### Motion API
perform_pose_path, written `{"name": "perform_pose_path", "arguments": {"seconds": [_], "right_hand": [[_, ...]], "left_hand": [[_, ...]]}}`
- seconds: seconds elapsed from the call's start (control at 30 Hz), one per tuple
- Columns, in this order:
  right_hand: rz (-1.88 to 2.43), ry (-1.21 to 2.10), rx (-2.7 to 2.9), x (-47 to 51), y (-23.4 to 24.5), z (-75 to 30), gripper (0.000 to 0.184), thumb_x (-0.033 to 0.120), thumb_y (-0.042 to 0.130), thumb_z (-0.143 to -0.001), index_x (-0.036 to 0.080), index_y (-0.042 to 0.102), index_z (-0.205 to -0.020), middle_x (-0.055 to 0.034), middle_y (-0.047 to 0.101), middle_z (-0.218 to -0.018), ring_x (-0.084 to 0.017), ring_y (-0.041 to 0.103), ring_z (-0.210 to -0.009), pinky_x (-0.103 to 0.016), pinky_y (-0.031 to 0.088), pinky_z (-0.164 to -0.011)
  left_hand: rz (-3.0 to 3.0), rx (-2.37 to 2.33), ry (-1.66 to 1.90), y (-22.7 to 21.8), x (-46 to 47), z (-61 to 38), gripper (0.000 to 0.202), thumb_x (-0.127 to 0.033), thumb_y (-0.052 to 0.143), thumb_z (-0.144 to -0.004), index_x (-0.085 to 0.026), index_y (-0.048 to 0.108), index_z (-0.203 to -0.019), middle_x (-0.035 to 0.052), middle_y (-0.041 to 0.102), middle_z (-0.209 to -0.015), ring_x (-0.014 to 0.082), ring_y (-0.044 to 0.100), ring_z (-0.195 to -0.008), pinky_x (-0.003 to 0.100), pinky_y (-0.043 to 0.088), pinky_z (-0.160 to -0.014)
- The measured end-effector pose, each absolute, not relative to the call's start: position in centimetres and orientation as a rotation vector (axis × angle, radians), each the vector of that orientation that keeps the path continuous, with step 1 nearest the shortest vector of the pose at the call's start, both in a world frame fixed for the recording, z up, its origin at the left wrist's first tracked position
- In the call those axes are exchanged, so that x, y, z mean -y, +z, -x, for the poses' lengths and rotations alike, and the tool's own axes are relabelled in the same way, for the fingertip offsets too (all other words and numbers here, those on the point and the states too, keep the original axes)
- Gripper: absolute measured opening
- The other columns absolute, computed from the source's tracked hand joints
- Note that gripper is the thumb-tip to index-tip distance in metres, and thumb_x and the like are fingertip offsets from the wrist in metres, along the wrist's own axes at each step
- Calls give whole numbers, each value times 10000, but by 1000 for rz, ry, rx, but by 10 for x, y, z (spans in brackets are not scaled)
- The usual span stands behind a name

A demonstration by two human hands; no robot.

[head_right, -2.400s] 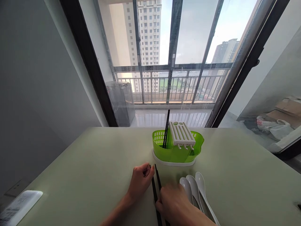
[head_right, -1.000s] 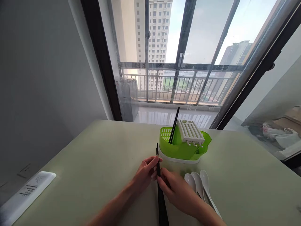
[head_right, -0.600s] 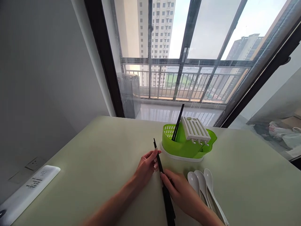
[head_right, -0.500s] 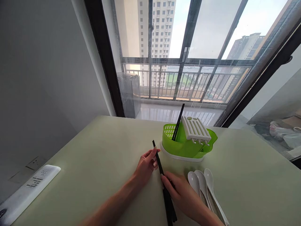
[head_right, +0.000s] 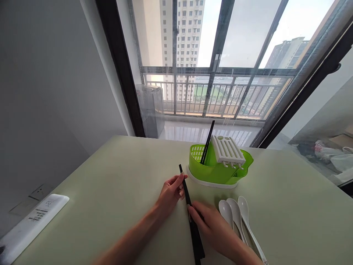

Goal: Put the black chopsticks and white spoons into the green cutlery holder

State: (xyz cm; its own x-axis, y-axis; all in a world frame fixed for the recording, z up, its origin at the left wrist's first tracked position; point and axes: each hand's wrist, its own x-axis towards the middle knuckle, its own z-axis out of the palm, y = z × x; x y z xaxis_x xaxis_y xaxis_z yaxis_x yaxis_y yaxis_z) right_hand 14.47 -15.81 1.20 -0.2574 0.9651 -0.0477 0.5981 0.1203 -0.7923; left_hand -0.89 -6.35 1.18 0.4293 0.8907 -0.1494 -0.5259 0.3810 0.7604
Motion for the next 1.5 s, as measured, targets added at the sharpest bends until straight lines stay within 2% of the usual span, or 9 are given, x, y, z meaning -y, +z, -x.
{"name": "perform_pose_path", "arguments": {"seconds": [0.37,0.57,0.73,0.87,1.03,1.13,1.27,1.43,1.5], "right_hand": [[1507,948,1897,163,6,-146,428,514,381,-1053,234,417,-731,37,493,-657,-144,397,-619,-292,304,-586],[1523,932,1866,174,8,-154,443,535,380,-1049,234,420,-727,28,501,-666,-148,411,-625,-292,314,-588],[1537,931,1860,175,12,-160,450,539,374,-1048,227,469,-738,27,518,-661,-149,417,-627,-290,315,-587],[1563,956,1859,171,17,-164,463,559,414,-1035,223,472,-721,31,507,-647,-141,403,-617,-293,298,-581],[1435,1185,1722,168,33,-194,428,572,502,-1009,218,543,-772,48,442,-632,-126,391,-598,-277,315,-558],[1248,1364,1453,166,36,-237,389,571,542,-997,212,588,-854,60,421,-607,-106,361,-538,-266,311,-519],[1071,1374,1066,158,17,-303,310,512,629,-962,217,632,-865,54,398,-586,-100,291,-507,-261,286,-486],[804,1462,724,150,-5,-346,199,390,707,-887,252,588,-805,71,296,-639,-94,168,-481,-250,303,-435],[720,1431,610,147,-7,-348,180,346,689,-881,251,560,-799,69,262,-676,-104,160,-498,-235,323,-424]], "left_hand": [[-860,-693,986,10,65,7,412,-539,822,-784,-145,789,-901,-51,504,-613,45,404,-475,223,332,-479],[-1033,-750,873,14,66,7,445,-589,794,-780,-152,773,-861,-25,573,-557,87,484,-447,229,365,-435],[-1160,-742,746,18,65,10,457,-612,763,-791,-159,778,-847,29,705,-742,76,504,-390,241,328,-370],[-1162,-751,685,19,62,14,434,-591,764,-806,-158,786,-839,-6,646,-601,59,435,-343,243,273,-380],[-982,-766,842,20,53,17,458,-600,791,-781,-143,790,-810,-65,472,-453,26,271,-379,236,189,-428],[-802,-756,963,16,46,19,432,-547,871,-712,-144,796,-845,-31,589,-604,6,254,-439,211,178,-435],[-716,-780,1026,18,34,25,399,-440,941,-646,-122,793,-835,23,682,-755,5,350,-492,169,272,-440],[-619,-733,1245,63,12,40,397,-345,988,-577,-153,770,-847,-22,686,-758,5,428,-500,133,335,-414],[-644,-679,1340,93,2,45,370,-324,980,-603,-163,764,-856,-45,678,-754,-17,343,-448,127,281,-369]]}}
